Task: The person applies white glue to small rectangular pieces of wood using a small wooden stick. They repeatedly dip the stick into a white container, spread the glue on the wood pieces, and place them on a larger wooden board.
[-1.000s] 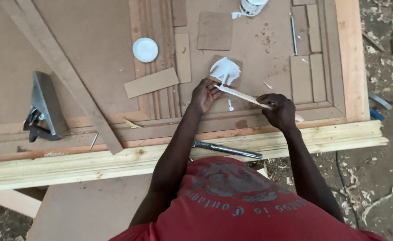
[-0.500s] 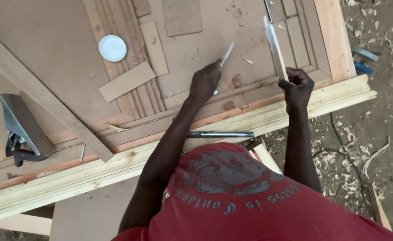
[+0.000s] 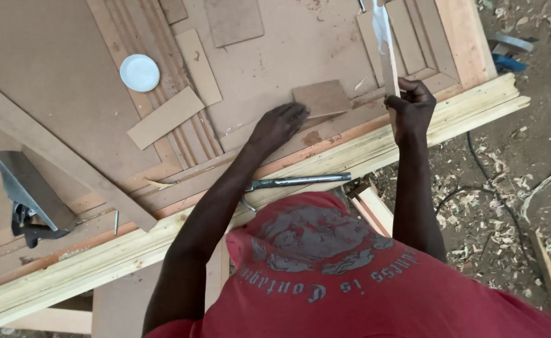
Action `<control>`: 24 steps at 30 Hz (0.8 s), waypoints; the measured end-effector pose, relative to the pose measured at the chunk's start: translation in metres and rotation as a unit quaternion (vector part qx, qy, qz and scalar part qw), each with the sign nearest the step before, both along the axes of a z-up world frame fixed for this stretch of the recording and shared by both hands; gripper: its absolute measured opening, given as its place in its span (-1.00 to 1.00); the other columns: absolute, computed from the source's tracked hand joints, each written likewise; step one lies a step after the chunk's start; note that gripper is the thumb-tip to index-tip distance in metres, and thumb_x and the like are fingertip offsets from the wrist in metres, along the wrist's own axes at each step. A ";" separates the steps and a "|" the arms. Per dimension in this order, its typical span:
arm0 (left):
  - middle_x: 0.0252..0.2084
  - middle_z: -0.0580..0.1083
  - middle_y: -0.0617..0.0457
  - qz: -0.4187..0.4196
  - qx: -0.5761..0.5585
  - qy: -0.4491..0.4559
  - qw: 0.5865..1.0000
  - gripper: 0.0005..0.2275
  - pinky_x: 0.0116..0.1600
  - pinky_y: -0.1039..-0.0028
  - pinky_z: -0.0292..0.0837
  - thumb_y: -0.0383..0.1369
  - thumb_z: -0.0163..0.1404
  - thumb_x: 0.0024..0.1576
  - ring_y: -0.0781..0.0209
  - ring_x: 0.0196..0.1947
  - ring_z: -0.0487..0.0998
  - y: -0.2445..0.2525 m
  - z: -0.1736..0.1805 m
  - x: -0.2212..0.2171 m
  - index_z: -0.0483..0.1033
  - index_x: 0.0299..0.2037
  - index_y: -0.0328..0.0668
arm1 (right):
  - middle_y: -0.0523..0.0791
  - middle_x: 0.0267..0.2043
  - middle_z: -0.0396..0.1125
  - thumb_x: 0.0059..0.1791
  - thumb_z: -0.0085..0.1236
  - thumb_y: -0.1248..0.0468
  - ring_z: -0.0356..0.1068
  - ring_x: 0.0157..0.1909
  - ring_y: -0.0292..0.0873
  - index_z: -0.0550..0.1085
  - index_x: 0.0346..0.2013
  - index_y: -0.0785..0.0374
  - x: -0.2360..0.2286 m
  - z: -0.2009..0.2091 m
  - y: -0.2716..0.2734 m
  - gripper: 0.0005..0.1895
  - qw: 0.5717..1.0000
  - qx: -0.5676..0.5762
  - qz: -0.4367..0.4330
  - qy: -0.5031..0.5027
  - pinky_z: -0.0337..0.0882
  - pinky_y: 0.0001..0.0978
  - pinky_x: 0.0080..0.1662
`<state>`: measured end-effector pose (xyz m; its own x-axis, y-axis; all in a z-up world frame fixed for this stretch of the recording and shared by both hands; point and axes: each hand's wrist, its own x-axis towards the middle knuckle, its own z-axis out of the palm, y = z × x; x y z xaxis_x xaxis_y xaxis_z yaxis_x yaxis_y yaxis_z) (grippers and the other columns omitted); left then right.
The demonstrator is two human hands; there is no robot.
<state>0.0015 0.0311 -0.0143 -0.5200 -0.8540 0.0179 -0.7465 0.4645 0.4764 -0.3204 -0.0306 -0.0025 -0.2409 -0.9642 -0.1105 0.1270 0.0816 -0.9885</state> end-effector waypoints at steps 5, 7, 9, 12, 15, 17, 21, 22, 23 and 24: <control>0.13 0.49 -0.05 -0.022 -0.043 -0.020 0.999 -0.78 0.28 0.23 0.44 -0.29 0.01 0.30 -0.02 0.24 0.45 -0.034 -0.040 -0.013 0.62 0.04 -0.16 | 0.02 -0.18 0.46 -0.28 0.18 0.74 0.45 -0.40 -0.26 0.55 -0.15 0.44 0.005 0.004 -0.002 -0.56 1.000 -0.001 -0.015 -0.013 0.41 -0.42 -0.37; 0.07 0.50 -0.05 -0.025 -0.042 -0.010 0.999 -0.77 0.24 0.23 0.46 -0.26 -0.03 0.32 -0.01 0.19 0.48 -0.043 -0.052 -0.017 0.63 0.00 -0.16 | 0.02 -0.19 0.46 -0.29 0.18 0.74 0.44 -0.41 -0.26 0.54 -0.16 0.45 0.006 0.010 0.000 -0.56 0.999 -0.002 -0.024 -0.022 0.41 -0.43 -0.37; -0.02 0.51 -0.01 -0.032 -0.071 -0.031 0.996 -0.80 0.16 0.28 0.48 -0.28 -0.02 0.30 0.05 0.09 0.50 -0.048 -0.064 -0.019 0.63 -0.08 -0.15 | 0.05 -0.19 0.45 -0.28 0.16 0.75 0.44 -0.41 -0.22 0.54 -0.16 0.45 0.003 0.012 0.000 -0.57 0.999 -0.002 -0.023 -0.022 0.39 -0.39 -0.38; -0.12 0.50 -0.01 -0.015 -0.078 -0.008 0.997 -0.79 0.07 0.33 0.51 -0.26 -0.04 0.31 0.08 -0.01 0.52 -0.049 -0.063 -0.020 0.63 -0.13 -0.17 | 0.09 -0.18 0.43 -0.26 0.18 0.75 0.46 -0.39 -0.20 0.54 -0.17 0.45 -0.005 0.006 -0.002 -0.59 0.999 -0.001 -0.021 -0.034 0.40 -0.38 -0.38; -0.25 0.50 -0.06 -0.009 -0.117 -0.003 0.993 -0.85 -0.05 0.31 0.51 -0.33 0.05 0.24 0.05 -0.16 0.54 -0.049 -0.059 -0.024 0.63 -0.21 -0.23 | 0.06 -0.17 0.46 -0.29 0.20 0.76 0.46 -0.38 -0.20 0.54 -0.18 0.46 -0.005 0.004 -0.002 -0.57 0.999 -0.008 -0.033 -0.041 0.40 -0.40 -0.38; -0.27 0.49 -0.05 -0.004 -0.119 -0.005 0.993 -0.85 -0.06 0.31 0.51 -0.33 0.05 0.24 0.06 -0.19 0.54 -0.050 -0.059 -0.031 0.63 -0.23 -0.23 | 0.05 -0.16 0.46 -0.29 0.20 0.75 0.45 -0.38 -0.21 0.53 -0.18 0.45 -0.002 0.005 0.000 -0.57 0.998 -0.004 -0.035 -0.045 0.39 -0.40 -0.38; -0.32 0.47 -0.02 0.002 -0.110 -0.009 0.994 -0.86 -0.11 0.30 0.48 -0.32 0.07 0.21 0.09 -0.26 0.53 -0.056 -0.072 -0.042 0.63 -0.26 -0.20 | 0.04 -0.16 0.48 -0.31 0.21 0.75 0.48 -0.38 -0.20 0.54 -0.19 0.44 0.004 0.008 0.000 -0.56 0.998 0.004 -0.038 -0.050 0.41 -0.41 -0.39; -0.32 0.47 -0.02 0.001 -0.110 -0.009 0.994 -0.86 -0.11 0.30 0.48 -0.32 0.07 0.21 0.09 -0.26 0.53 -0.060 -0.067 -0.041 0.63 -0.26 -0.20 | 0.04 -0.16 0.48 -0.31 0.21 0.75 0.48 -0.38 -0.20 0.54 -0.19 0.44 0.004 0.010 -0.002 -0.56 0.998 0.004 -0.038 -0.050 0.41 -0.41 -0.39; -0.39 0.46 -0.03 -0.012 -0.083 0.025 0.996 -0.84 -0.20 0.22 0.38 -0.32 0.07 0.14 0.02 -0.34 0.48 -0.063 -0.063 -0.041 0.55 -0.44 -0.18 | -0.01 -0.18 0.52 -0.30 0.22 0.70 0.50 -0.32 -0.20 0.56 -0.19 0.35 0.004 0.013 -0.002 -0.57 0.998 0.034 -0.036 -0.042 0.50 -0.42 -0.33; -0.46 0.44 -0.03 -0.025 -0.055 0.060 0.996 -0.77 -0.29 0.13 0.28 -0.32 0.06 0.08 -0.05 -0.43 0.44 -0.067 -0.059 -0.041 0.46 -0.62 -0.16 | -0.07 -0.19 0.55 -0.29 0.23 0.65 0.52 -0.25 -0.19 0.58 -0.20 0.26 0.004 0.015 -0.002 -0.58 0.997 0.065 -0.034 -0.033 0.59 -0.42 -0.28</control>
